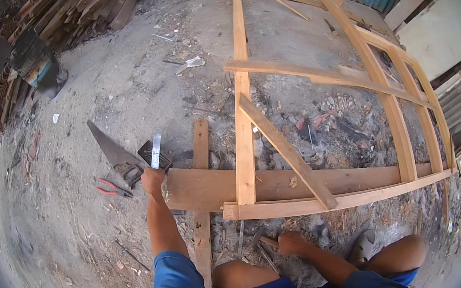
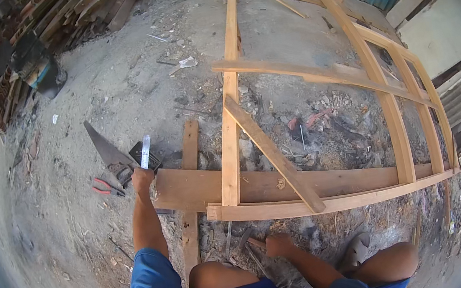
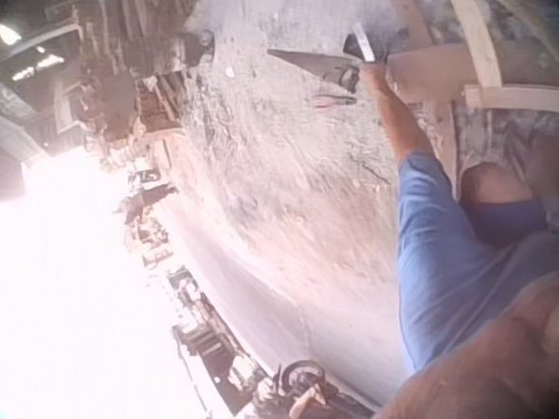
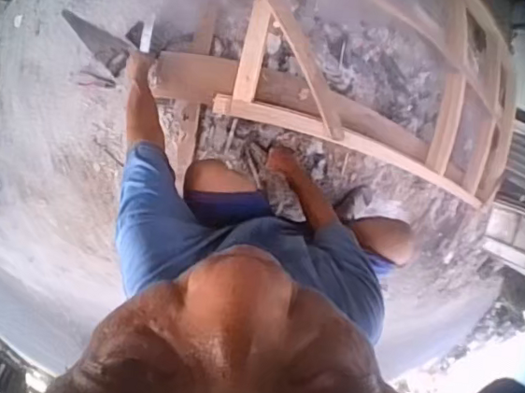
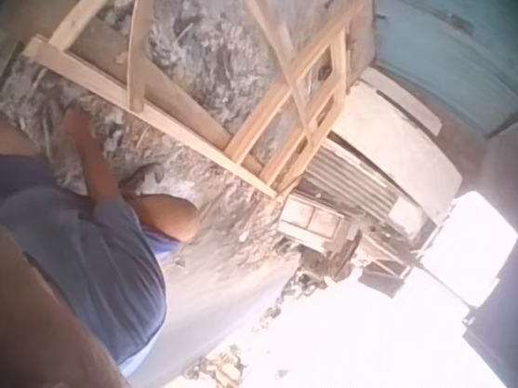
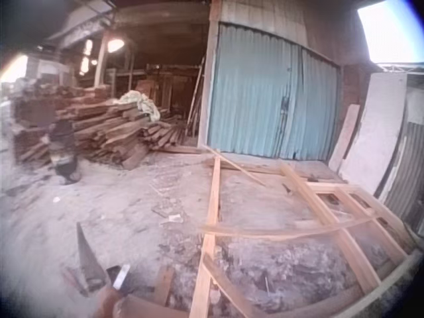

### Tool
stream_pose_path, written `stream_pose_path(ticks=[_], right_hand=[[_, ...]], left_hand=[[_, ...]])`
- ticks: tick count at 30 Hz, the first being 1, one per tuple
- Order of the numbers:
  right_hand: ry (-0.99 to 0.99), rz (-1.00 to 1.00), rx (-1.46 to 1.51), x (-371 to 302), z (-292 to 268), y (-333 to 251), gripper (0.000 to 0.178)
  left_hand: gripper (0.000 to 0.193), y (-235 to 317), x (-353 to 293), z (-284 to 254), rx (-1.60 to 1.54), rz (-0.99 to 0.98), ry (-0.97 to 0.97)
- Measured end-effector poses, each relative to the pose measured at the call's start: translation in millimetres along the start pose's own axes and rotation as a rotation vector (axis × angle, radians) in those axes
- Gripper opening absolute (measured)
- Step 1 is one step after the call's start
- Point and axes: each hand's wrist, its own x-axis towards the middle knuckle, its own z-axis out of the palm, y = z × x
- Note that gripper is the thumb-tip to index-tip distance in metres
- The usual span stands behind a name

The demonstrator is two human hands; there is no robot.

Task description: The person aligns wooden beams on a ground workspace, hammers nails into the joints to secure them, and measures the dimensions of the frame with a tape measure.

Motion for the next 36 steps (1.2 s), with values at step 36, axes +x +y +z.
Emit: stream_pose_path(ticks=[36], right_hand=[[-0.469,-0.24,-0.51,-387,-368,145,0.056]], left_hand=[[0.034,-6,-757,-413,-0.339,-0.826,-0.274]])
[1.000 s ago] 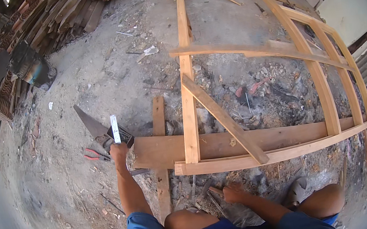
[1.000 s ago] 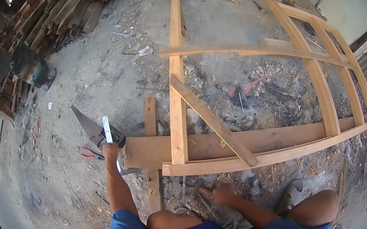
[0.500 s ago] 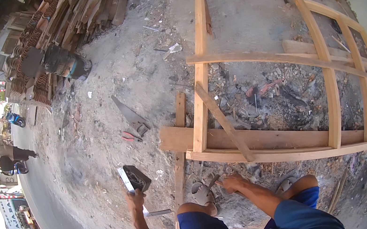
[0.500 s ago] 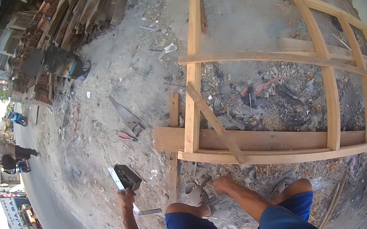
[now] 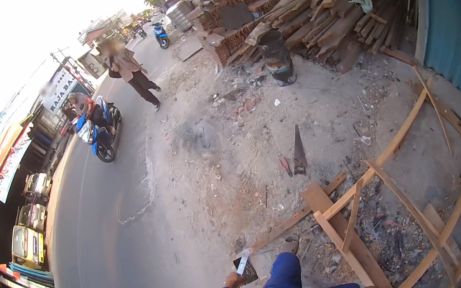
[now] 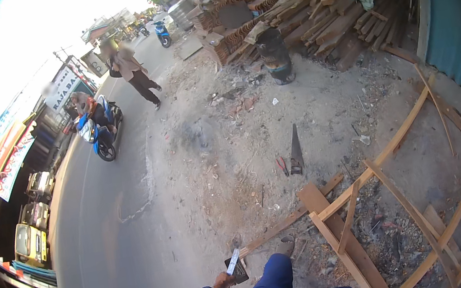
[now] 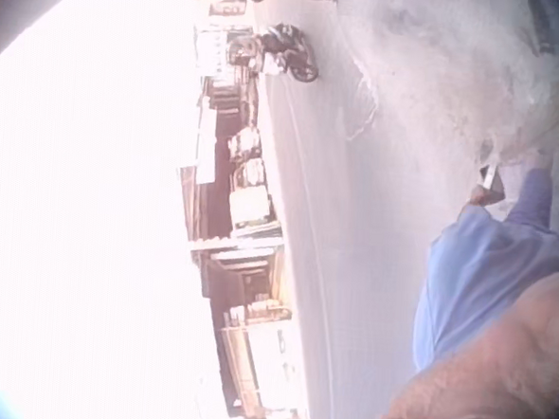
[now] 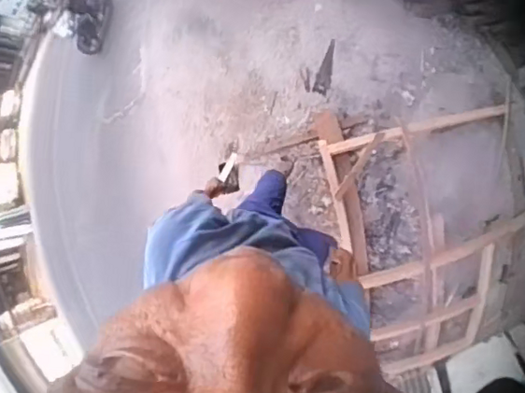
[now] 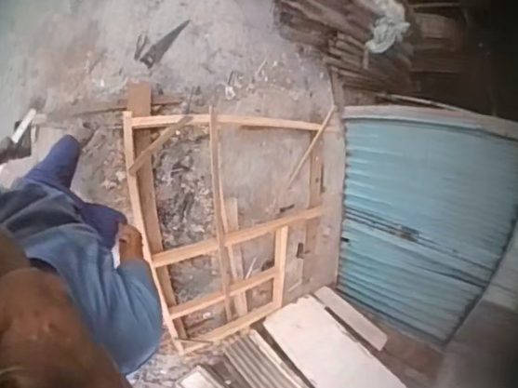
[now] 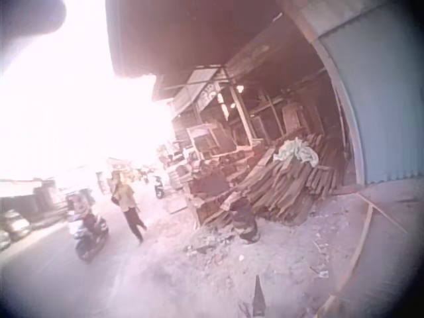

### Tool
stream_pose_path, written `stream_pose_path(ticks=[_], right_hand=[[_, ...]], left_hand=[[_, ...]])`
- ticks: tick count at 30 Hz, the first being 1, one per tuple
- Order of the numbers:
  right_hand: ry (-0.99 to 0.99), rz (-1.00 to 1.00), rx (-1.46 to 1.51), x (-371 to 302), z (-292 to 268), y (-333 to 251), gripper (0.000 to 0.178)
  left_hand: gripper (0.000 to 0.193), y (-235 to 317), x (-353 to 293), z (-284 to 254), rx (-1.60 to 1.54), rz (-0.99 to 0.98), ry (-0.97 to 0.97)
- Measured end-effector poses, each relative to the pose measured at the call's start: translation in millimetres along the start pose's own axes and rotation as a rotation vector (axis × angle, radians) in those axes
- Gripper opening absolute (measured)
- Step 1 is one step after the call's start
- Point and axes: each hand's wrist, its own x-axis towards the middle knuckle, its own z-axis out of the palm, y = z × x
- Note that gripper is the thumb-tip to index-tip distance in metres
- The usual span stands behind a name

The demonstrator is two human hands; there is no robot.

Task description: The person aligns wooden beams on a ground workspace, hammers nails into the joints to secure them, and measures the dimensions of the frame with a tape measure.

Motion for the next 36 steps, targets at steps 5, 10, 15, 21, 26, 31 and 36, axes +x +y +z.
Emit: stream_pose_path(ticks=[5,10,15,21,26,31,36], right_hand=[[0.107,-0.065,0.016,-41,-27,-27,0.055],[0.169,-0.118,0.038,-64,-39,-40,0.055],[0.19,-0.117,0.02,-77,-37,-44,0.054],[0.18,-0.16,-0.018,-81,-37,-71,0.053],[0.186,-0.172,-0.058,-86,-43,-82,0.053],[0.189,-0.103,-0.094,-88,-48,-70,0.052],[0.146,-0.195,-0.219,-77,-33,-102,0.052]], left_hand=[[0.032,-72,-65,52,-0.114,-0.11,-0.006],[0.036,-61,-114,102,-0.257,-0.107,-0.103],[0.054,-13,-149,128,-0.152,-0.126,0.005],[0.034,-50,-98,96,-0.044,0.08,-0.039],[0.045,-45,-80,80,-0.283,-0.021,-0.142],[0.04,-11,-89,108,-0.228,0.163,-0.027],[0.041,-107,-91,154,-0.278,0.233,0.294]])
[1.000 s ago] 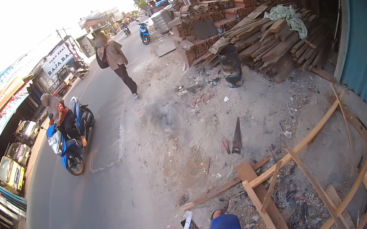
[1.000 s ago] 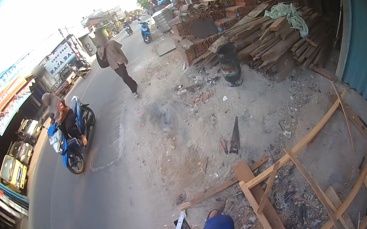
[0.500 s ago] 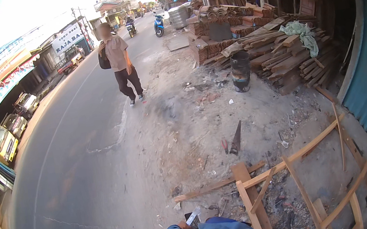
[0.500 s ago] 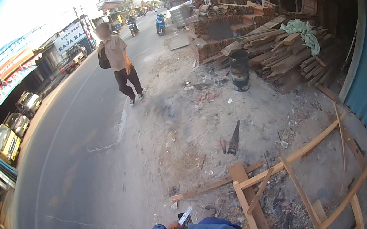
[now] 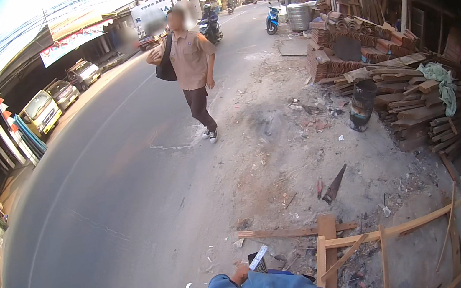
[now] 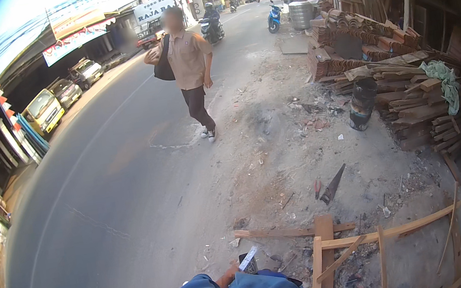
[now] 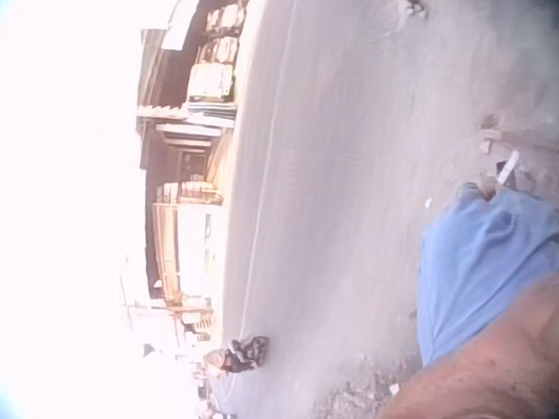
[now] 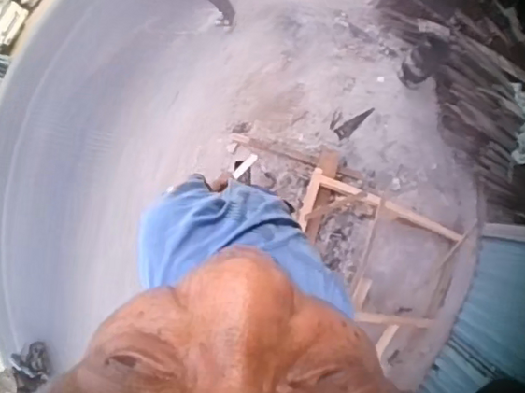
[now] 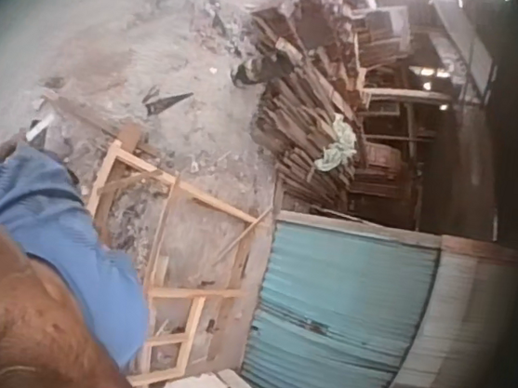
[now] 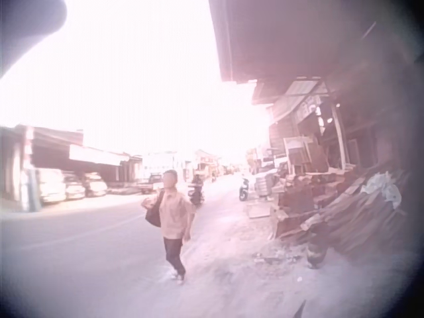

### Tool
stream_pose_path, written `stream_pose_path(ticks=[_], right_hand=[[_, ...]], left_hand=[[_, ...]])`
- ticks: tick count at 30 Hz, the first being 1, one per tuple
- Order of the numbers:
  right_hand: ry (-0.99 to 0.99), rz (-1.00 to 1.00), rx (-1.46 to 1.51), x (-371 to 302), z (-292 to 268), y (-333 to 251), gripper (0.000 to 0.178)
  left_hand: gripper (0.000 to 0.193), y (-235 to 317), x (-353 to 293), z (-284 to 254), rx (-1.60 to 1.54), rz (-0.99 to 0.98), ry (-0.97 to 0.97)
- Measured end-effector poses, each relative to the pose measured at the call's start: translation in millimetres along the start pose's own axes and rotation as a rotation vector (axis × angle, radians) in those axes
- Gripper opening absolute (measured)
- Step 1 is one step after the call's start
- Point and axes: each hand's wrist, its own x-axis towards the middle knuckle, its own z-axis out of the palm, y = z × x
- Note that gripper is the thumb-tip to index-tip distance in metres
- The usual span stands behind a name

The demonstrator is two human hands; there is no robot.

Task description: The person aligns wooden beams on a ground workspace, hammers nails into the joints to secure them, and measures the dimensions of the frame with a tape measure.

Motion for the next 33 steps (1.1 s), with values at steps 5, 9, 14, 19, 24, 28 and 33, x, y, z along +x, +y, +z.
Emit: stream_pose_path(ticks=[5,9,14,19,24,28,33], right_hand=[[0.006,0.015,-0.071,9,12,28,0.051],[-0.022,-0.046,-0.14,13,34,30,0.051],[-0.05,-0.062,-0.199,-2,54,35,0.05],[-0.115,-0.139,-0.287,-6,76,2,0.049],[-0.086,-0.094,-0.357,1,46,-3,0.049],[-0.108,-0.155,-0.438,11,47,-42,0.048],[-0.129,-0.232,-0.523,15,51,-90,0.048]], left_hand=[[0.039,39,-59,8,-0.2,-0.359,-0.067],[0.031,23,-149,2,-0.25,-0.505,0.003],[0.037,-8,-224,38,-0.189,-0.592,-0.078],[0.065,-78,-303,89,-0.199,-0.631,0.002],[0.065,-23,-284,84,-0.278,-0.633,0.093],[0.055,-18,-305,57,-0.253,-0.658,0.209],[0.039,-54,-315,44,-0.346,-0.624,0.177]])
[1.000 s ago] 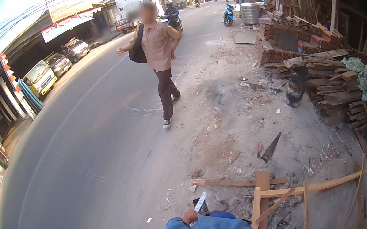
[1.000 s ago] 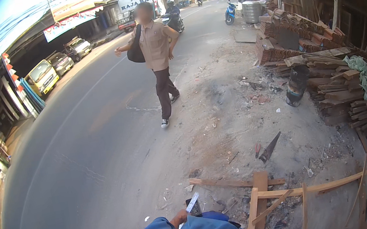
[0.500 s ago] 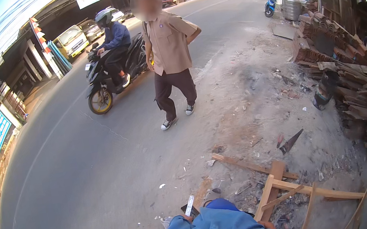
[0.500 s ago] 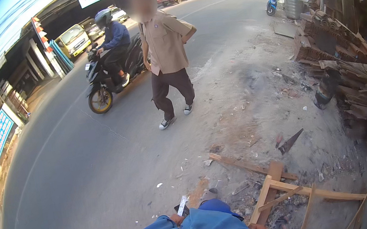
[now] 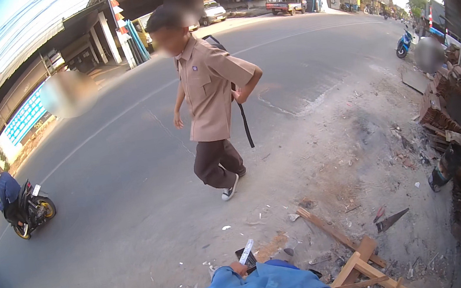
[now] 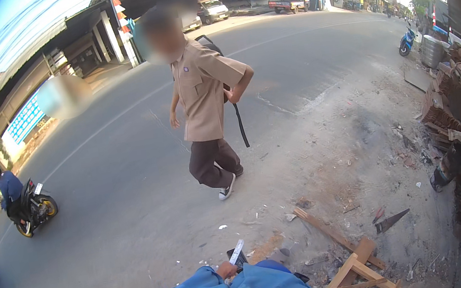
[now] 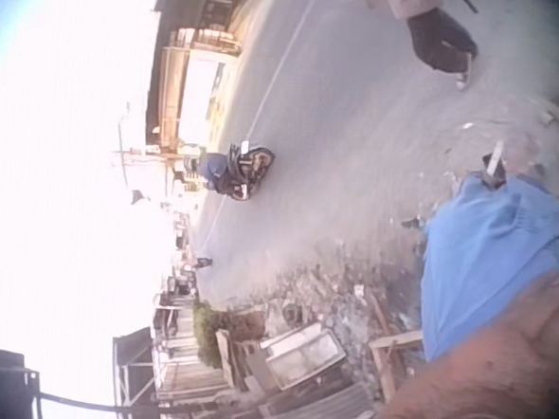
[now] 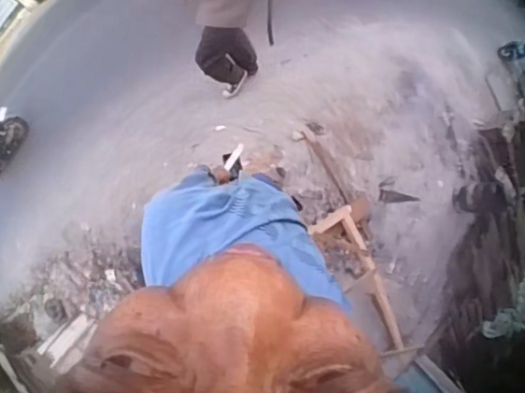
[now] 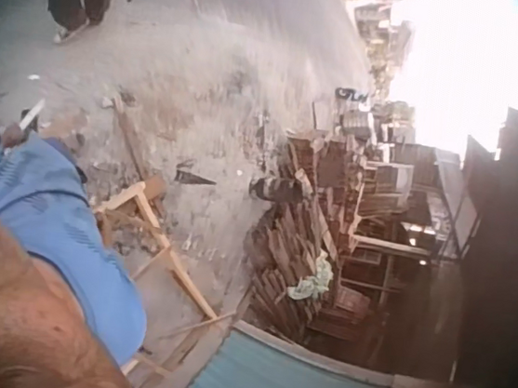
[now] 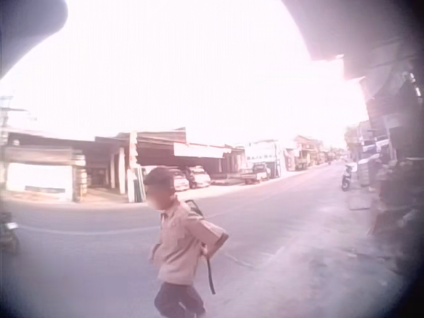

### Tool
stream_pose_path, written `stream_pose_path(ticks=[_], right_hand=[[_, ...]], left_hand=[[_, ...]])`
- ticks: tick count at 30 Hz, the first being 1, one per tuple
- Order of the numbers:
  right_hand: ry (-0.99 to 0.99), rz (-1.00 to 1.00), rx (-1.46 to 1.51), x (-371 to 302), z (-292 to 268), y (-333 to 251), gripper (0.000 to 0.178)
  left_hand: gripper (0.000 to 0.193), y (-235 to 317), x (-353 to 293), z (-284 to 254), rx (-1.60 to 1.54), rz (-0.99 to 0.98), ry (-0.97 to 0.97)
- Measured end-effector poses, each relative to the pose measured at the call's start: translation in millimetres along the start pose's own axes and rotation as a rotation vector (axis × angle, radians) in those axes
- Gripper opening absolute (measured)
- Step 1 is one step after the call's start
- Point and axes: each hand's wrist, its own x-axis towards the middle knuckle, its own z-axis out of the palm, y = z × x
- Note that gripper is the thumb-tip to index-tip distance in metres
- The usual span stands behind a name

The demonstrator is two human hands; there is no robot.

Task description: The person aligns wooden beams on a ground workspace, hammers nails into the joints to secure them, and measures the dimensions of the frame with a tape measure.

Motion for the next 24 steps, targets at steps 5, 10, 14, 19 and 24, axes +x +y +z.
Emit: stream_pose_path(ticks=[5,10,14,19,24], right_hand=[[-0.001,-0.014,-0.053,8,-10,-8,0.047],[-0.016,-0.054,-0.177,22,-2,-11,0.047],[0.083,-0.177,0.299,6,-68,-25,0.04],[0.457,-0.557,0.756,-18,-205,-53,0.024],[0.502,-0.506,0.623,-72,-245,-65,0.025]], left_hand=[[0.036,8,-5,0,-0.154,-0.091,0.028],[0.035,4,-30,2,-0.081,-0.046,0.081],[0.038,14,-54,-11,-0.17,-0.154,0.051],[0.044,6,-50,-6,-0.163,-0.167,0.065],[0.048,-3,-12,10,-0.081,-0.116,0.075]])
